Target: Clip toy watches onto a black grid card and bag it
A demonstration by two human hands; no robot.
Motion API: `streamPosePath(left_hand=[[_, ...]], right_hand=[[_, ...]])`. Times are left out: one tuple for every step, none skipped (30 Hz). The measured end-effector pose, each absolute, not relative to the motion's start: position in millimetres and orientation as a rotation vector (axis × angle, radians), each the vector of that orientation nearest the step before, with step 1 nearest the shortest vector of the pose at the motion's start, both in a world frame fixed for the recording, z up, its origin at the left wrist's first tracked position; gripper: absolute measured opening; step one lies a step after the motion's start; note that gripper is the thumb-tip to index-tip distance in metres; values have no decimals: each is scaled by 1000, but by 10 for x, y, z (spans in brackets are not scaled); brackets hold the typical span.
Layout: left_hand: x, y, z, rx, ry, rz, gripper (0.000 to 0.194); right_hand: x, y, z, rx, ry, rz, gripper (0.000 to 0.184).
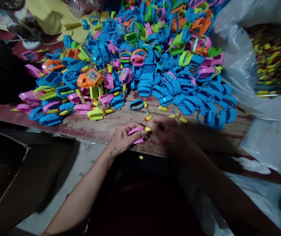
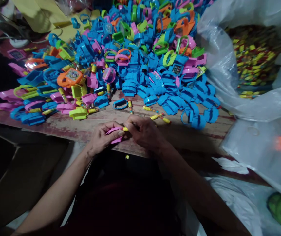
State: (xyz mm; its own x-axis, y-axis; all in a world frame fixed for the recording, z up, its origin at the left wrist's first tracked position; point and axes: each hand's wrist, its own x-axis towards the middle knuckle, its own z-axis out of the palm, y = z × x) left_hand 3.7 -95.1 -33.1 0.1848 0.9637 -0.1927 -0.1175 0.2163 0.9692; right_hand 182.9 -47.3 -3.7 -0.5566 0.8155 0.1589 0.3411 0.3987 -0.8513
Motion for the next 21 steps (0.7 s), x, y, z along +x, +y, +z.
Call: streamPosePath(left_hand=[[45, -961, -328, 1025, 1054, 992, 28], [56, -974, -323, 1016, 1032, 983, 29], [68, -988, -311, 1013, 1011, 974, 30], [76, -1000, -285, 1017, 988, 965, 31], [76, -1008, -242, 1032, 965, 951, 32], [63, -1008, -176, 1063, 957, 933, 32], [32, -998, -88, 1118, 968, 909, 31], [-20, -978, 20, 1199, 1000, 894, 29], [-94, -948, 143, 1302, 1053, 893, 27], [-189, -911, 274, 1421, 1131, 925, 24], [-298, -868, 402, 1541, 1232, 1020, 20], [-415, -822, 518, 1636, 1346, 1151, 18], [-529, -776, 614, 1687, 1469, 1308, 17], [-631, -731, 686, 1711, 1567, 1429, 17], [-716, -688, 730, 1715, 1642, 1523, 18], [-779, -648, 748, 1713, 1698, 1577, 22], [-821, -613, 744, 1715, 1741, 1580, 27], [-846, -582, 726, 1718, 1797, 1567, 32], [-864, -556, 700, 1729, 1875, 1549, 36], [-884, -533, 674, 1751, 1967, 1537, 40], [-915, -510, 651, 1782, 2055, 1525, 42]], right_hand=[[1830, -489, -15, -988, -2084, 1084, 27], [1833, -505, 14, -989, -2083, 1090, 27], [1840, -521, 48, -984, -2085, 1104, 27], [1848, -542, 87, -971, -2079, 1126, 27], [1859, -570, 128, -954, -2055, 1158, 27], [1872, -614, 166, -936, -2006, 1204, 26], [1886, -678, 197, -922, -1939, 1258, 23], [1901, -767, 213, -926, -1866, 1296, 20], [1916, -882, 208, -949, -1811, 1304, 18], [1929, -1021, 177, -972, -1800, 1281, 17], [1939, -1174, 115, -978, -1853, 1237, 18], [1945, -1330, 24, -968, -1969, 1167, 19], [1944, -1476, -91, -913, -2136, 1097, 18], [1936, -1598, -222, -825, -2335, 1080, 16], [1922, -1688, -359, -801, -2489, 1073, 15], [1904, -1743, -493, -887, -2591, 1054, 16], [1885, -1766, -620, -1021, -2660, 998, 17], [1867, -1764, -737, -1181, -2692, 891, 21], [1852, -1750, -844, -1308, -2702, 758, 27], [1840, -1734, -945, -1362, -2712, 631, 33], [1828, -1725, -1044, -1354, -2729, 530, 39]])
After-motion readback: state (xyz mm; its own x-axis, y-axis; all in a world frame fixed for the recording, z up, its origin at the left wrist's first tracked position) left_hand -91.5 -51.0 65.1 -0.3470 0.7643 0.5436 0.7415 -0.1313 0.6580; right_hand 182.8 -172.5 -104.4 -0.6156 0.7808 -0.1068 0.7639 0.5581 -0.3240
